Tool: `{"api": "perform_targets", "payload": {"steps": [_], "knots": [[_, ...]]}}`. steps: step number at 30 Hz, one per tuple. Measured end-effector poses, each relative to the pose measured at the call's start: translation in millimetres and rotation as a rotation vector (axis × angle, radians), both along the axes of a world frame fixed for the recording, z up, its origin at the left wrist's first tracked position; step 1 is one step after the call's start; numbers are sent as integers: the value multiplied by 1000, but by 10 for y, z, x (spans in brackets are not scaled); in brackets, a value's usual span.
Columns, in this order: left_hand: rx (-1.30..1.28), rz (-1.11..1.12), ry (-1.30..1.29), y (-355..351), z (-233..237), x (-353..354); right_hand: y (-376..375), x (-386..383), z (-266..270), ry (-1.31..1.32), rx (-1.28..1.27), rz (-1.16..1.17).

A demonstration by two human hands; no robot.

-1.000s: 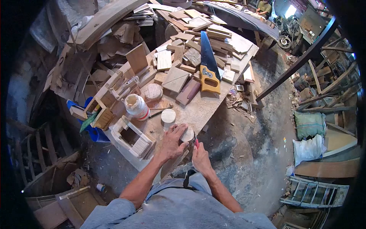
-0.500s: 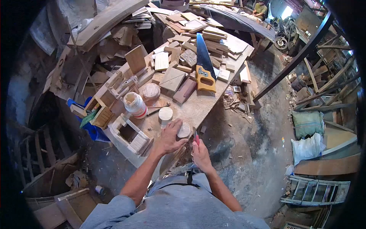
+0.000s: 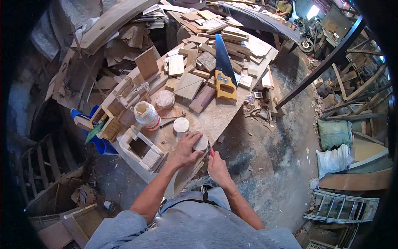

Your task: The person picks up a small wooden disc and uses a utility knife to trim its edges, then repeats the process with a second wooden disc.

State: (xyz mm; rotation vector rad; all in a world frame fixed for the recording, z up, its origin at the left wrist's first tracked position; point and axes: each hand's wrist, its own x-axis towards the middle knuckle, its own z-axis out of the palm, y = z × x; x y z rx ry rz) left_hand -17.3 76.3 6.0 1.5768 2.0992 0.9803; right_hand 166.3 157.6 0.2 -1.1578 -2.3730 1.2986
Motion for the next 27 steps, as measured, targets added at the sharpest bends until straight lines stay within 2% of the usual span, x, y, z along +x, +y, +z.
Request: {"api": "perform_targets", "payload": {"steps": [4,10,13,22,25,27], "knots": [[19,-38,9,-13,7,-64,-25,81,-123,173,-162,-95],[5,71,5,-46,35,49,-34,-9,-68,156,-180,-103],[-12,53,-13,-31,97,48,-61,-39,-95,173,-76,-66],[16,29,-54,12,71,4,-4,-101,46,-13,-70,-15],[-3,-14,-45,-2,61,-52,-4,-93,-193,129,174,-12],[-20,-54,-9,35,113,-85,144,78,-73,257,-694,-94]]}}
